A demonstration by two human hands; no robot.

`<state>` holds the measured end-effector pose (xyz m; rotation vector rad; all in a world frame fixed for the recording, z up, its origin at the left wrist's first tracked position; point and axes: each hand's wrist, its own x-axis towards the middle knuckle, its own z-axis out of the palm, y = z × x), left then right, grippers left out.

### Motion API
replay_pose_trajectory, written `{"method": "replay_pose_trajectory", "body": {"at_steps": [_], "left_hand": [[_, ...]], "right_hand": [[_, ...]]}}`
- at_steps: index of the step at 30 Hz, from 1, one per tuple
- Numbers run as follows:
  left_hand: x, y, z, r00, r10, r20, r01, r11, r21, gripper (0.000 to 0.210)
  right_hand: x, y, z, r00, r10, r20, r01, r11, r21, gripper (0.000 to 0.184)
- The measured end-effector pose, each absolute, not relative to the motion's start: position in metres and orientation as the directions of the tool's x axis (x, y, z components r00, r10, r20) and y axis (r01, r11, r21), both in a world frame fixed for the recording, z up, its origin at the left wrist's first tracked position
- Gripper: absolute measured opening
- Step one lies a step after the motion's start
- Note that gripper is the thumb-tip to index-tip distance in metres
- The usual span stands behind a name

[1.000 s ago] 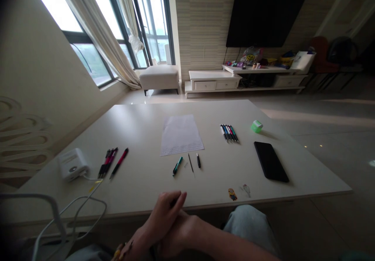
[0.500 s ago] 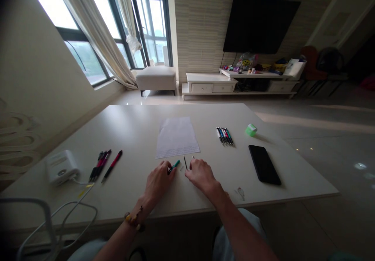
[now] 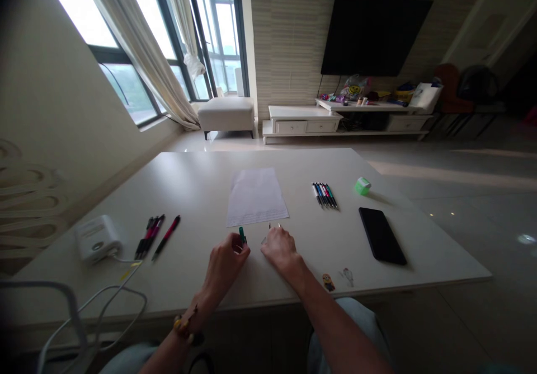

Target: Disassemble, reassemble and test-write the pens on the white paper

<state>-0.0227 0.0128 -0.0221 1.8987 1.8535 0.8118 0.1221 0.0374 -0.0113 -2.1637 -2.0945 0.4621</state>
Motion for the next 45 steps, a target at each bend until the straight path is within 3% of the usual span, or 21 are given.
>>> {"method": "replay_pose_trajectory", "body": {"at_steps": [3,6,9,12,16,23,29,35,42,45], "left_hand": [[-0.023,0.009,-0.021,0.004,0.987,0.160,0.648,-0.124,0.752,0.007],[-0.021,0.005,-0.022,0.077,0.986,0.146,0.526,-0.165,0.834,0.005],[-0.018,0.003,-0.025,0.130,0.980,0.148,0.506,-0.194,0.840,0.006],[-0.014,0.000,-0.028,0.171,0.971,0.164,0.541,-0.232,0.808,0.009],[-0.012,-0.002,-0.029,0.208,0.960,0.186,0.568,-0.273,0.776,0.010],[-0.014,-0.003,-0.027,0.190,0.949,0.253,0.600,-0.317,0.734,0.016],[-0.015,-0.003,-0.023,0.200,0.940,0.276,0.620,-0.339,0.707,0.018],[-0.014,-0.003,-0.022,0.226,0.928,0.295,0.624,-0.371,0.688,0.018],[-0.013,-0.003,-0.024,0.269,0.920,0.285,0.615,-0.391,0.684,0.020],[-0.013,-0.003,-0.028,0.255,0.925,0.283,0.553,-0.379,0.742,0.021]], "right_hand": [[0.128,0.039,-0.010,0.003,0.993,-0.122,0.939,-0.045,-0.340,0.019],[0.136,0.039,-0.003,-0.009,0.999,0.048,0.816,0.035,-0.577,0.013],[0.139,0.036,0.008,0.065,0.968,0.242,0.507,0.177,-0.844,0.018],[0.135,0.030,0.016,0.073,0.959,0.275,0.208,0.255,-0.944,0.024],[0.128,0.024,0.015,-0.005,0.957,0.290,0.142,0.288,-0.947,0.022],[0.130,0.025,0.011,-0.086,0.921,0.381,0.351,0.386,-0.853,0.014],[0.134,0.026,0.013,0.053,0.919,0.391,0.331,0.353,-0.875,0.017],[0.132,0.024,0.014,-0.121,0.908,0.401,0.383,0.415,-0.825,0.014],[0.135,0.027,0.014,-0.073,0.938,0.340,0.257,0.347,-0.902,0.022],[0.134,0.026,0.014,-0.099,0.935,0.340,0.240,0.354,-0.904,0.020]]}}
